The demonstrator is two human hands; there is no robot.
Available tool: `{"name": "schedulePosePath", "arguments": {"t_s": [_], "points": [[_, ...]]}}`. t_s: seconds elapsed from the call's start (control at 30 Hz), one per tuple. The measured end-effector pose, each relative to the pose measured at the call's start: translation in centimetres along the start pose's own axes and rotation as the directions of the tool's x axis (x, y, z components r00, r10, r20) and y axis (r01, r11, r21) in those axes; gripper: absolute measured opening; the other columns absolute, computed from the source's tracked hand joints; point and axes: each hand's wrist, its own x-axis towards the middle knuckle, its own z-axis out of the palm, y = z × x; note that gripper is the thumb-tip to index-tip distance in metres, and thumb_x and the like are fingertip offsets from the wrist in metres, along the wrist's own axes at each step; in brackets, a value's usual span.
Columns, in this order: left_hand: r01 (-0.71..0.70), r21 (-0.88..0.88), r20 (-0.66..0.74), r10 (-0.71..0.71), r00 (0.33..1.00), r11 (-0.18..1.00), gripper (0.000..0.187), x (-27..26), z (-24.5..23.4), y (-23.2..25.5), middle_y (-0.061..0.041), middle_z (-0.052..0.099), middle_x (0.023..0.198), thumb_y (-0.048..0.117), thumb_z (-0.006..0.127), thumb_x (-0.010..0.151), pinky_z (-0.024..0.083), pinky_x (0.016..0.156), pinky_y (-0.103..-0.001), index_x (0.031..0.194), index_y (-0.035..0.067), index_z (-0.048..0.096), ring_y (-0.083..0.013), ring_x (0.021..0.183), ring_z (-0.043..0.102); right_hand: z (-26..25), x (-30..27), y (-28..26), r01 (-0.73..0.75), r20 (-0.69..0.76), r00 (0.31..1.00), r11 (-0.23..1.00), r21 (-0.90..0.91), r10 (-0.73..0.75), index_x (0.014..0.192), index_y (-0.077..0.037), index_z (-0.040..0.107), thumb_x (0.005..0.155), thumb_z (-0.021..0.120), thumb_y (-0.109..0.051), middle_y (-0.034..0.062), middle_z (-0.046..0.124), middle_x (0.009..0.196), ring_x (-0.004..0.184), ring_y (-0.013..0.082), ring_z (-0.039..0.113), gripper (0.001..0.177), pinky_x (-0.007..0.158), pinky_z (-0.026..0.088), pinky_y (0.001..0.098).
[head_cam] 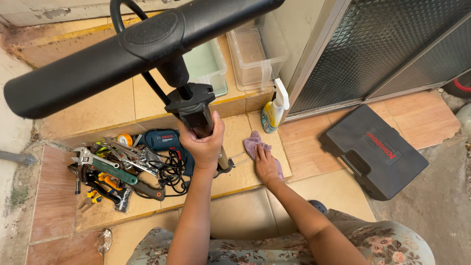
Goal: The person sits on the stairs and wipes a bicycle pump with a cloth, then wipes the pump's hose and gauge. They open a black toolbox case on the floor, then spray and wipe a corded power drill with the cloth, turning it to clean different sides.
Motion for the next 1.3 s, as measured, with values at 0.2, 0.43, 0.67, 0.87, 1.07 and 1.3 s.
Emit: {"name": "schedulePosePath", "arguments": {"t_s": [0.2, 0.43, 0.67, 0.87, 1.07, 1.3], "points": [[-0.057, 0.02, 0.01, 0.056, 0.998, 0.998, 0.041, 0.8, 0.2, 0.5, -0.002, 0.065, 0.102, 0.006, 0.082, 0.09, 0.053, 0.079, -0.023, 0.121, 0.0, 0.056, -0.007, 0.088, 0.062, -4.9, 3.1, -6.4, -0.097, 0.109, 0.994, 0.412, 0.906, -0.006, 0.142, -0.001, 0.05, 0.086, 0.049, -0.008, 0.0162, 0.052, 0.143, 0.124, 0.033, 0.055, 0.057, 0.1, 0.047, 0.0413], [-0.063, -0.034, 0.009, 0.063, 0.998, 0.997, 0.043, 0.5, 0.4, 1.3, -0.003, 0.068, 0.104, 0.008, 0.083, 0.09, 0.054, 0.083, -0.024, 0.123, 0.0, 0.057, -0.0082, 0.09, 0.064, -21.8, 3.6, -13.5, 0.016, -0.046, 0.997, -0.436, 0.9, -0.06, 0.151, 0.005, 0.039, 0.082, 0.045, -0.009, 0.0195, 0.044, 0.147, 0.137, 0.0302, 0.043, 0.071, 0.117, 0.033, 0.0396], [-0.011, -0.079, 0.019, 0.012, 1.0, 0.997, 0.049, 0.7, 0.7, 1.2, -0.001, 0.063, 0.099, 0.015, 0.089, 0.087, 0.05, 0.076, -0.021, 0.118, 0.001, 0.055, -0.0067, 0.083, 0.056, -16.4, 1.2, -15.1, 0.332, -0.314, 0.942, 0.189, 0.924, -0.119, 0.161, 0.002, 0.009, 0.096, 0.047, -0.011, 0.0219, 0.022, 0.161, 0.154, 0.0354, 0.022, 0.076, 0.127, 0.017, 0.0432], [-0.093, -0.046, 0.0, 0.093, 0.996, 0.995, 0.051, -0.1, 0.6, 1.1, -0.001, 0.063, 0.1, 0.02, 0.09, 0.087, 0.05, 0.079, -0.022, 0.115, 0.002, 0.053, -0.0087, 0.086, 0.056, -16.3, 3.2, -14.0, 0.202, -0.183, 0.979, 0.323, 0.924, -0.091, 0.16, -0.003, 0.026, 0.095, 0.06, -0.003, 0.0188, 0.04, 0.15, 0.143, 0.0318, 0.042, 0.073, 0.121, 0.033, 0.0408], [0.012, -0.044, 0.068, -0.009, 0.998, 0.999, 0.059, 0.5, 0.3, 1.5, -0.004, 0.064, 0.102, 0.034, 0.09, 0.085, 0.052, 0.083, -0.026, 0.119, 0.002, 0.055, -0.011, 0.09, 0.059, -23.6, 5.3, -14.7, 0.435, -0.426, 0.893, 0.038, 0.9, -0.146, 0.158, -0.004, 0.012, 0.09, 0.065, 0.002, 0.0157, 0.032, 0.154, 0.139, 0.0204, 0.039, 0.087, 0.114, 0.035, 0.032], [0.185, -0.443, 0.485, 0.061, 0.873, 0.877, 0.082, 7.5, -4.0, 6.9, -0.005, 0.068, 0.115, 0.062, 0.08, 0.08, 0.056, 0.093, -0.029, 0.138, 0.011, 0.054, -0.0145, 0.102, 0.066, -23.9, 6.7, -13.3, 0.237, -0.145, 0.954, 0.364, 0.901, -0.263, 0.139, -0.004, 0.051, 0.075, 0.056, 0.006, 0.0098, 0.066, 0.112, 0.097, 0.0179, 0.063, 0.065, 0.086, 0.052, 0.0301]]}}
